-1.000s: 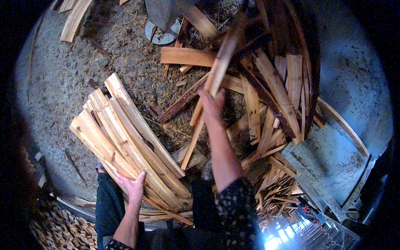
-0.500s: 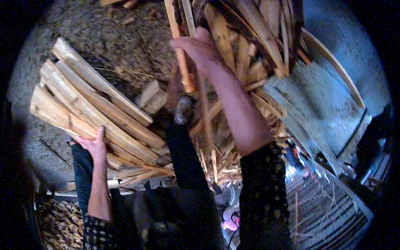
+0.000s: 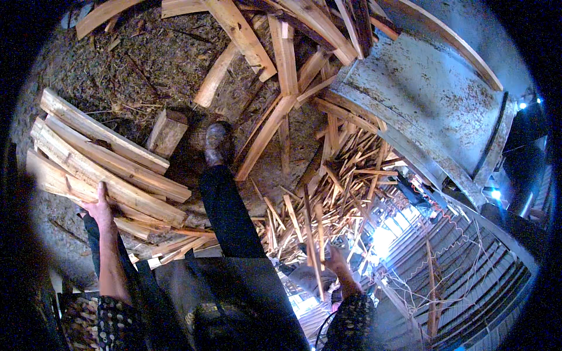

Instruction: The person repeatedly picks up bundles of wooden planks from a pile on the floor and carries them to a metal rack, stacking them neatly on top of existing wood. The person handles the planks by hand, organizing them into a growing stack.

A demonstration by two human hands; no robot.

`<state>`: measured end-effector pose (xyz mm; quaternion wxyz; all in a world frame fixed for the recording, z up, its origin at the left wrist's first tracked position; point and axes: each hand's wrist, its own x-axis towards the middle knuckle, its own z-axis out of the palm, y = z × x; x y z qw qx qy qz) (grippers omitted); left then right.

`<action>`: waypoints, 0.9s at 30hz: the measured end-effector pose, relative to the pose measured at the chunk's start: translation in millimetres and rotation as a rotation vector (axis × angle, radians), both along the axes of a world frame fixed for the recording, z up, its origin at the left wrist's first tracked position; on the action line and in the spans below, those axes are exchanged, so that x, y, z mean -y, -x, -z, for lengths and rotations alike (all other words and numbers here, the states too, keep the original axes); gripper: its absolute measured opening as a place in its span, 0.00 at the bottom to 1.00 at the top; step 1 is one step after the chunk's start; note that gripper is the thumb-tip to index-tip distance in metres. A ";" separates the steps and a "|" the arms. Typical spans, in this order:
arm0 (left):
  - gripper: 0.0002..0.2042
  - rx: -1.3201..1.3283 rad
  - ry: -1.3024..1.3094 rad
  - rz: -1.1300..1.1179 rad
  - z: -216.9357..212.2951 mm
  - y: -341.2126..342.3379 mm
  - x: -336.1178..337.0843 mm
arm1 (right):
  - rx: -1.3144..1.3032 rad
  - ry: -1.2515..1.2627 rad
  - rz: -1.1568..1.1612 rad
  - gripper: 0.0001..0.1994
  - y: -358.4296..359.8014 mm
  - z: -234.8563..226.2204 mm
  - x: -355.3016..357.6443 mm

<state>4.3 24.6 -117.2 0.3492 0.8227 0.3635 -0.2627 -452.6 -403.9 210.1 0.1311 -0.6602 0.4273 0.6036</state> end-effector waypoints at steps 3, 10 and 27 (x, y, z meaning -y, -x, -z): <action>0.44 0.088 0.093 0.041 -2.2 -8.6 10.2 | 0.114 -0.099 -0.054 0.26 -108.5 108.6 5.9; 0.49 0.027 -0.023 0.080 0.9 1.3 1.2 | 1.252 0.141 -0.365 0.25 -446.5 272.2 51.5; 0.49 0.019 0.011 0.000 -1.6 -0.7 2.2 | 0.676 0.121 -0.787 0.18 -526.2 280.2 60.3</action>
